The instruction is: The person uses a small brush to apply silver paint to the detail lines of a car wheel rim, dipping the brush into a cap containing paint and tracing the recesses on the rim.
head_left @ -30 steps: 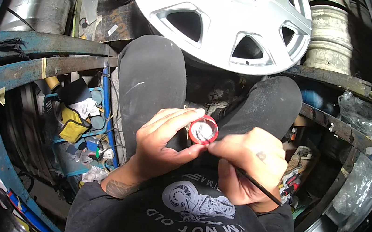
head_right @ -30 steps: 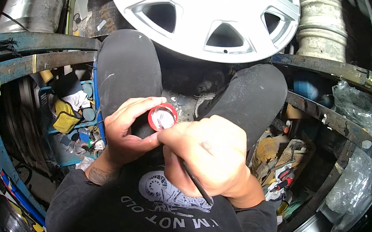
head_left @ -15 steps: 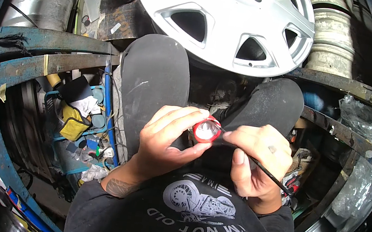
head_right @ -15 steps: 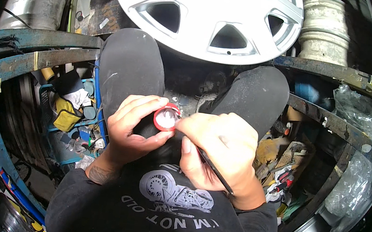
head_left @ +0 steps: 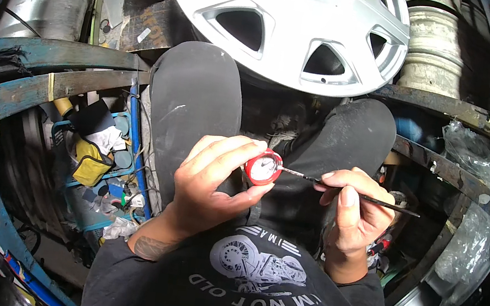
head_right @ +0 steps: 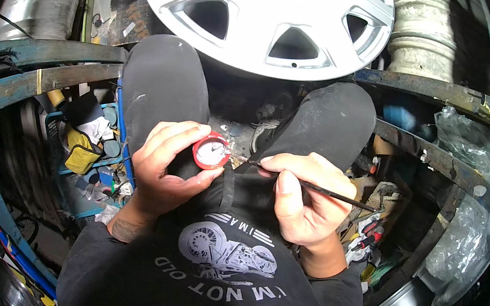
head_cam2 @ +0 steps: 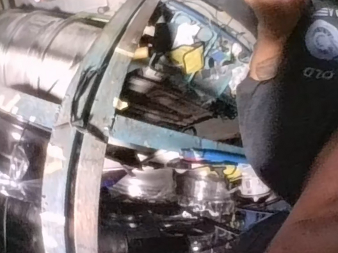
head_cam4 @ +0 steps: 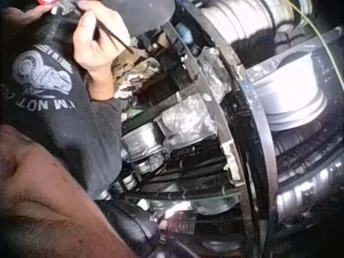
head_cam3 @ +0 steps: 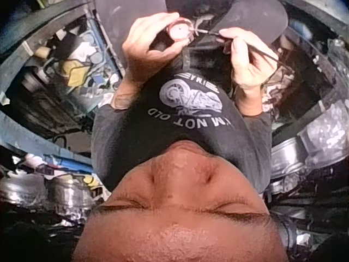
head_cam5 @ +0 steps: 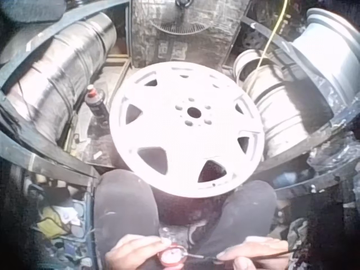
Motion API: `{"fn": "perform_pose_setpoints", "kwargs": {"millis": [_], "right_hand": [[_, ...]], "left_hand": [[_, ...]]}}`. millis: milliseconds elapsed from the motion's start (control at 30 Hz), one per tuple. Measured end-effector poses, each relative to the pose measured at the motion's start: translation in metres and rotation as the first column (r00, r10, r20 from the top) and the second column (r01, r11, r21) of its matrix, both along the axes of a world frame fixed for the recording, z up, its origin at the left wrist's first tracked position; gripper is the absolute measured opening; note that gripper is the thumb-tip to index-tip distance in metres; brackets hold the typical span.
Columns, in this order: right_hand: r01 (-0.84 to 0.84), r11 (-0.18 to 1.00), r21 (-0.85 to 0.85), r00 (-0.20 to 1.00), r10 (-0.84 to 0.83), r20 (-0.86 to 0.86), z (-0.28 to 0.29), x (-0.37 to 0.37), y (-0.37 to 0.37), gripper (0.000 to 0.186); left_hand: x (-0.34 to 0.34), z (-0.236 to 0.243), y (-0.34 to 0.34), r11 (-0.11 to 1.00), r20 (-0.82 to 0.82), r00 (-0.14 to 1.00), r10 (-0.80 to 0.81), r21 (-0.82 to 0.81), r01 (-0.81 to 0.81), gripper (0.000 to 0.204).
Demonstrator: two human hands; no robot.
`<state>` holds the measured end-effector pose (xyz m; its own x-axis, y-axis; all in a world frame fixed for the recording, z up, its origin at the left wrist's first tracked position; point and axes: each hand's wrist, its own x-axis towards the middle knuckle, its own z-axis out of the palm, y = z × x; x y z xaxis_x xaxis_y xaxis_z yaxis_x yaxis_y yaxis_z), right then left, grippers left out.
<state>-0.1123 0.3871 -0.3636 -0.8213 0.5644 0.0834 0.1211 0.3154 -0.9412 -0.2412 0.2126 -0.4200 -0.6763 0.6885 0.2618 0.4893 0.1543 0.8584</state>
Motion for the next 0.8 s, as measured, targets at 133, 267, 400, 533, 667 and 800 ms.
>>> {"fn": "perform_pose_setpoints", "kwargs": {"millis": [133, 267, 400, 533, 667, 800], "right_hand": [[-0.011, 1.000, -0.021, 1.000, 0.011, 0.008, -0.0014, 0.0030, 0.0025, 0.017], [0.013, 0.999, -0.034, 1.000, -0.014, -0.019, -0.0009, 0.0043, 0.0002, 0.019], [-0.029, 0.999, -0.018, 0.999, 0.028, -0.037, -0.0039, 0.0039, -0.0002, 0.024], [-0.049, 0.998, -0.028, 0.997, 0.048, -0.062, -0.0089, 0.0048, 0.0020, 0.025], [-0.039, 0.999, -0.035, 0.996, 0.036, -0.087, -0.0103, 0.0063, 0.0020, 0.025], [-0.091, 0.992, 0.083, 0.986, 0.101, -0.130, -0.0058, 0.0004, 0.0007, 0.018]], "left_hand": [[-0.0009, -0.0001, -0.0005, 1.000, 0.005, 1.000, -0.003, -0.006, 0.003, 0.049], [-0.0013, -0.0009, -0.0012, 1.000, 0.001, 1.000, -0.005, -0.006, 0.005, 0.050], [-0.0015, -0.0007, -0.0015, 1.000, 0.020, 1.000, -0.005, -0.029, 0.006, 0.049], [-0.0021, -0.0005, -0.0020, 1.000, 0.027, 1.000, 0.001, -0.016, 0.000, 0.049], [-0.0021, -0.0012, -0.0026, 1.000, 0.033, 0.999, 0.000, -0.011, 0.000, 0.048], [-0.0018, -0.0028, -0.0018, 1.000, 0.010, 1.000, -0.018, -0.016, 0.019, 0.050]]}}
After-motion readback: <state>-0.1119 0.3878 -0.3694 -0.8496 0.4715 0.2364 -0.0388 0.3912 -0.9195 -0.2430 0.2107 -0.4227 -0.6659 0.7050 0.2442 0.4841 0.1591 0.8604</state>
